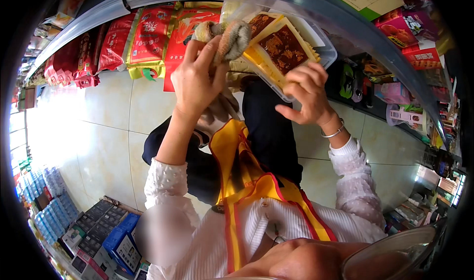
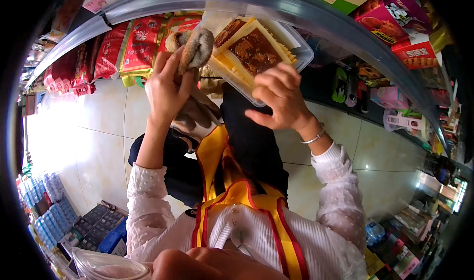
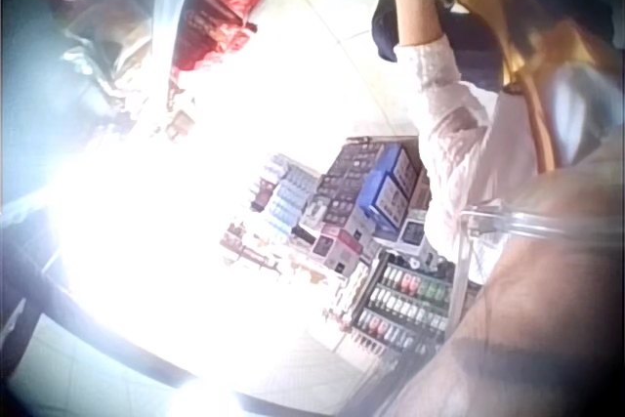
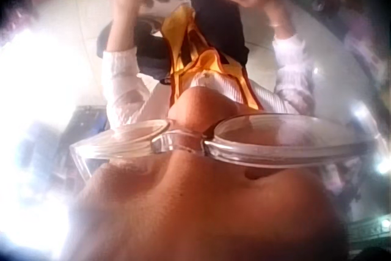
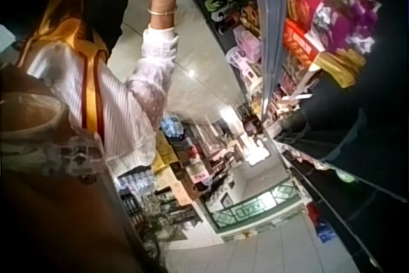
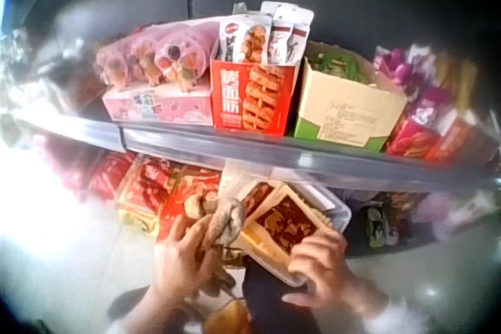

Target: The person sits on the floor and wipes a store shelf with a cloth. They pick up and wipe several items, including a doll box and a toy set, before placing them back on the shelf.

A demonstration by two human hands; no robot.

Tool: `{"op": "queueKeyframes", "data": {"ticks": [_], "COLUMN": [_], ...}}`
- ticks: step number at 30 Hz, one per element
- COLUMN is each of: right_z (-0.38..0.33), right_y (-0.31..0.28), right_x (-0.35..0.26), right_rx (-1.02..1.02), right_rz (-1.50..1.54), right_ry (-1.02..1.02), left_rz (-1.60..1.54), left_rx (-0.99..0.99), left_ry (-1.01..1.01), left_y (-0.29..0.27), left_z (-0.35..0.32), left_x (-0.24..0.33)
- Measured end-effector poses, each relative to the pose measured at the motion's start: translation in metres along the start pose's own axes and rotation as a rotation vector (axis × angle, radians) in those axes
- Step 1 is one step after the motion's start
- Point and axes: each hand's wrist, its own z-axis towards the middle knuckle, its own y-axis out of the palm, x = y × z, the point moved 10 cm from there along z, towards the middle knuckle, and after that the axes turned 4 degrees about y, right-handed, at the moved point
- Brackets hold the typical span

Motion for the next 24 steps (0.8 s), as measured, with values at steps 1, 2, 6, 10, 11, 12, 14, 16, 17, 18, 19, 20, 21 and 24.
{"op": "queueKeyframes", "data": {"ticks": [1,2,6,10,11,12,14,16,17,18,19,20,21,24], "right_z": [0.001,-0.010,-0.068,-0.082,-0.074,-0.063,-0.062,-0.067,-0.070,-0.069,-0.065,-0.061,-0.053,-0.012], "right_y": [-0.007,-0.012,-0.002,0.059,0.051,0.046,0.044,0.041,0.039,0.038,0.039,0.037,0.036,0.024], "right_x": [0.001,0.013,0.082,0.080,0.078,0.073,0.073,0.081,0.083,0.081,0.078,0.074,0.066,0.031], "right_rx": [0.031,0.093,0.552,0.398,0.331,0.263,0.215,0.219,0.191,0.155,0.121,0.089,0.058,0.035], "right_rz": [0.049,0.015,0.557,1.324,1.212,1.104,1.078,0.934,0.836,0.753,0.673,0.600,0.603,0.471], "right_ry": [0.039,0.118,0.843,1.230,1.164,1.095,1.026,0.973,0.957,0.940,0.916,0.882,0.871,0.648], "left_rz": [-0.024,-0.048,-0.128,-0.327,-0.391,-0.467,-0.732,-0.952,-0.981,-0.991,-0.877,-0.675,-0.454,-0.112], "left_rx": [-0.018,-0.037,-0.059,-0.182,-0.241,-0.288,-0.226,0.064,0.188,0.315,0.322,0.325,0.325,-0.104], "left_ry": [-0.009,-0.018,-0.014,-0.004,0.003,-0.039,-0.297,-0.584,-0.597,-0.607,-0.546,-0.301,-0.068,0.270], "left_y": [0.001,0.001,0.002,0.006,0.007,0.005,-0.003,-0.012,-0.022,-0.038,-0.054,-0.070,-0.082,-0.056], "left_z": [-0.002,-0.008,-0.033,-0.049,-0.052,-0.055,-0.063,-0.070,-0.064,-0.057,-0.047,-0.029,-0.018,0.004], "left_x": [-0.001,0.000,0.004,-0.001,-0.002,-0.008,-0.040,-0.070,-0.077,-0.081,-0.078,-0.057,-0.030,0.056]}}
